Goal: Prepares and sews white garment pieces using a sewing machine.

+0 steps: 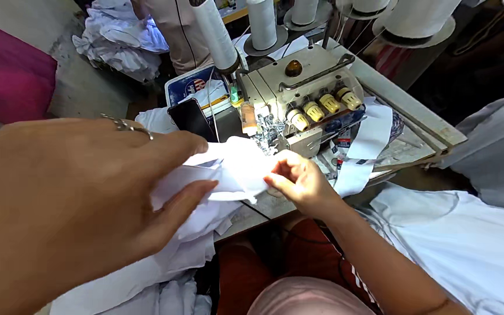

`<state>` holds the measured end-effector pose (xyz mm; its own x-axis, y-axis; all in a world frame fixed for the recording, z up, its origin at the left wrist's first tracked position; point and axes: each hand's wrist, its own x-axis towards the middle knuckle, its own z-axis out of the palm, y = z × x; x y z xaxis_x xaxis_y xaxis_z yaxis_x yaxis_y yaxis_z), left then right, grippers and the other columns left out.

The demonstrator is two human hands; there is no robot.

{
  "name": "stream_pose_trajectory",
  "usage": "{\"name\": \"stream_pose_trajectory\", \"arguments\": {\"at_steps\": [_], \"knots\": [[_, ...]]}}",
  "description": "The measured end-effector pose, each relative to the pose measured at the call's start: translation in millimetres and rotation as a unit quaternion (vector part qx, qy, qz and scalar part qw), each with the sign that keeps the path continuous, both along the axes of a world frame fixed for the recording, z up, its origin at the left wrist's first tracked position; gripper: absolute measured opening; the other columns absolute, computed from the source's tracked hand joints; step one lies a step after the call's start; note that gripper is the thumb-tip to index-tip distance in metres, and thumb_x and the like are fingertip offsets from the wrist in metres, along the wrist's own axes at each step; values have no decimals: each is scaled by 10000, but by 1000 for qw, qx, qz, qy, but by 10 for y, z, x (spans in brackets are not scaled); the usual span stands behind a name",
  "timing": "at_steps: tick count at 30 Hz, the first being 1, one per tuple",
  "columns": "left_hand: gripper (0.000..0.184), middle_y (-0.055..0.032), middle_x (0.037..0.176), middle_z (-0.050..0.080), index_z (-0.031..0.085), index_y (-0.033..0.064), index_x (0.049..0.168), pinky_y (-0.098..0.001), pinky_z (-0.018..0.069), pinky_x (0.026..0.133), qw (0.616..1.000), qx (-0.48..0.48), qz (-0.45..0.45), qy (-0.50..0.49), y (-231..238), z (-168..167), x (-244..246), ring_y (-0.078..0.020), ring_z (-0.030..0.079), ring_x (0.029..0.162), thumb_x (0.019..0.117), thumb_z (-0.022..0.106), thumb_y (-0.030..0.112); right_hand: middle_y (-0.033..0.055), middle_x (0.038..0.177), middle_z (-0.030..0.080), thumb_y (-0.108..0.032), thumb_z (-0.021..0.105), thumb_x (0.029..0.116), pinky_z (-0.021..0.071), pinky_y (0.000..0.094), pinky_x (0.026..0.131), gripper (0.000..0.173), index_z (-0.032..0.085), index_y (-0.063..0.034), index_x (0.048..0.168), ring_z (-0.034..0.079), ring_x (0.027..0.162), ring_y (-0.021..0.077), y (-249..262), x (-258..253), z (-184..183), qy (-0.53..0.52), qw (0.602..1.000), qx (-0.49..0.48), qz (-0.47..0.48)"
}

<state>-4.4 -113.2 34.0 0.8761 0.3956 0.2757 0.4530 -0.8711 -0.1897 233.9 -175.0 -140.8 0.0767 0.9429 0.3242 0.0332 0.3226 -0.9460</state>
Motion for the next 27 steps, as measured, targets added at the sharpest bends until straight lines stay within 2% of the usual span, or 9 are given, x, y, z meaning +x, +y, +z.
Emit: {"name": "stream_pose_trajectory", "arguments": {"at_steps": [1, 3, 6, 9, 15, 19, 27], "knots": [[474, -94, 679, 634, 725, 54, 961, -455, 421, 510, 1000, 15, -13, -15, 77, -107, 9, -263, 603, 585, 949, 557, 497, -102, 773, 610, -81, 616, 969, 453, 86, 612, 24, 608, -60, 975, 527, 650, -99, -111, 7, -54, -2, 1000, -2, -10], [491, -53, 629, 573, 660, 100, 784, -416, 397, 475, 998, 38, -36, -24, 200, -298, 32, -233, 569, 551, 950, 531, 545, -48, 878, 658, -87, 619, 972, 478, 74, 672, 147, 648, 40, 1040, 554, 727, -107, -279, 2, -212, -8, 999, 11, -42], [471, -24, 582, 507, 588, 125, 685, -381, 357, 449, 998, 41, -40, 1, 268, -442, 113, -210, 538, 512, 953, 510, 505, -11, 878, 625, -84, 635, 959, 436, 47, 665, 166, 667, 80, 962, 503, 727, -118, -362, -2, -441, -9, 996, 40, -76], [466, -38, 571, 486, 583, 107, 687, -387, 348, 454, 999, 37, -35, 2, 327, -566, 178, -229, 530, 506, 946, 516, 490, -20, 860, 608, -72, 631, 957, 450, 55, 688, 144, 659, 60, 906, 517, 747, -111, -303, 9, -540, 3, 996, 45, -79], [427, -74, 599, 555, 639, 83, 687, -421, 389, 473, 1000, 6, -13, -2, 413, -739, 351, -268, 588, 544, 917, 548, 431, -63, 832, 616, -47, 611, 958, 439, 62, 641, 110, 666, 31, 903, 504, 694, -118, -85, 13, -564, 34, 997, 30, -68], [426, -45, 567, 510, 630, 115, 669, -419, 370, 465, 1000, -17, 11, 13, 451, -840, 481, -253, 574, 535, 903, 559, 464, -82, 804, 602, -39, 601, 964, 429, 63, 624, 110, 661, 2, 881, 486, 666, -118, 13, 13, -605, 41, 997, 37, -60], [371, -58, 587, 532, 660, 91, 709, -392, 358, 455, 996, -18, -76, -36, 519, -1069, 678, -247, 559, 522, 899, 615, 407, -95, 797, 604, -8, 600, 950, 447, 66, 593, 61, 652, -19, 920, 500, 631, -116, 112, 8, -647, 53, 996, 43, -55]]}}
